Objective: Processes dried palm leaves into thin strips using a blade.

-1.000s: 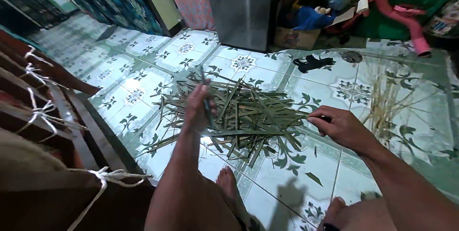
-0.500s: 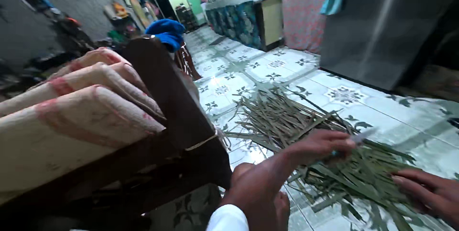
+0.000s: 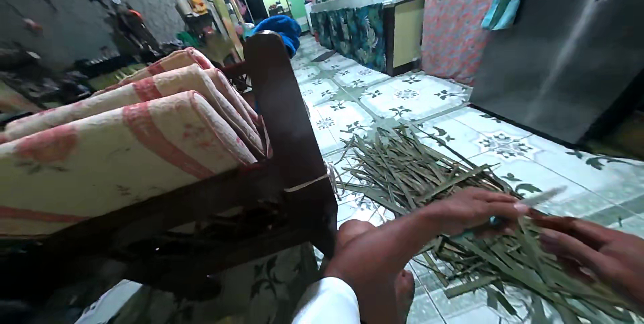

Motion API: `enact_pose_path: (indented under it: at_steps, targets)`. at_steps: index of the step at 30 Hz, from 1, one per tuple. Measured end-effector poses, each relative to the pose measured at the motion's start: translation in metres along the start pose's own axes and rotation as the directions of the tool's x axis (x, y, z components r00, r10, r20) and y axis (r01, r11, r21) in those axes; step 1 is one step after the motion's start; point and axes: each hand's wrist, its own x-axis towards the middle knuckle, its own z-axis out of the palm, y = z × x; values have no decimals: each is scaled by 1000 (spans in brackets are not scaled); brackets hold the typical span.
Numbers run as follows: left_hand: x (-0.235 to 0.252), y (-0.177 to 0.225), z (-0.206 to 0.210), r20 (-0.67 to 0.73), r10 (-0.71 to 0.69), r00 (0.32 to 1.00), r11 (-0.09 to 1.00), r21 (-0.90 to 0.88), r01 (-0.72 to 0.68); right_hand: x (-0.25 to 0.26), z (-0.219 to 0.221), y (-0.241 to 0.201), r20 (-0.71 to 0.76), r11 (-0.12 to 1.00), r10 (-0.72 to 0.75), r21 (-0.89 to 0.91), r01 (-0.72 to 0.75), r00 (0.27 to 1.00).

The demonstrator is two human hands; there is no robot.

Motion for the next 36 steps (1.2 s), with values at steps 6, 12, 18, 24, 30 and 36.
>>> enact_pose_path:
  at_steps: [6, 12, 18, 24, 30, 36]
  targets:
    - [-3, 13, -21, -97, 104, 990, 990, -86, -112, 14, 4, -5, -52, 984, -159, -85, 154, 986]
    - [-4, 14, -26, -225, 160, 961, 980, -80, -182, 19, 13, -8, -107, 995, -91, -39, 88, 990]
    - [-6, 7, -3, -17, 130, 991, 966, 229, -123, 24, 16, 2, -232, 987, -93, 104, 120, 968]
    - [1, 1, -2, -19, 144, 989, 990, 16, -143, 22, 21, 5, -248, 976, -111, 157, 153, 962]
    - [4, 11, -9, -127, 162, 979, 975, -134, -179, 16, 20, 1, -247, 972, -117, 173, 162, 962]
    - [6, 7, -12, -133, 159, 978, 984, -64, -169, 16, 17, -3, -254, 972, -42, 213, 98, 966]
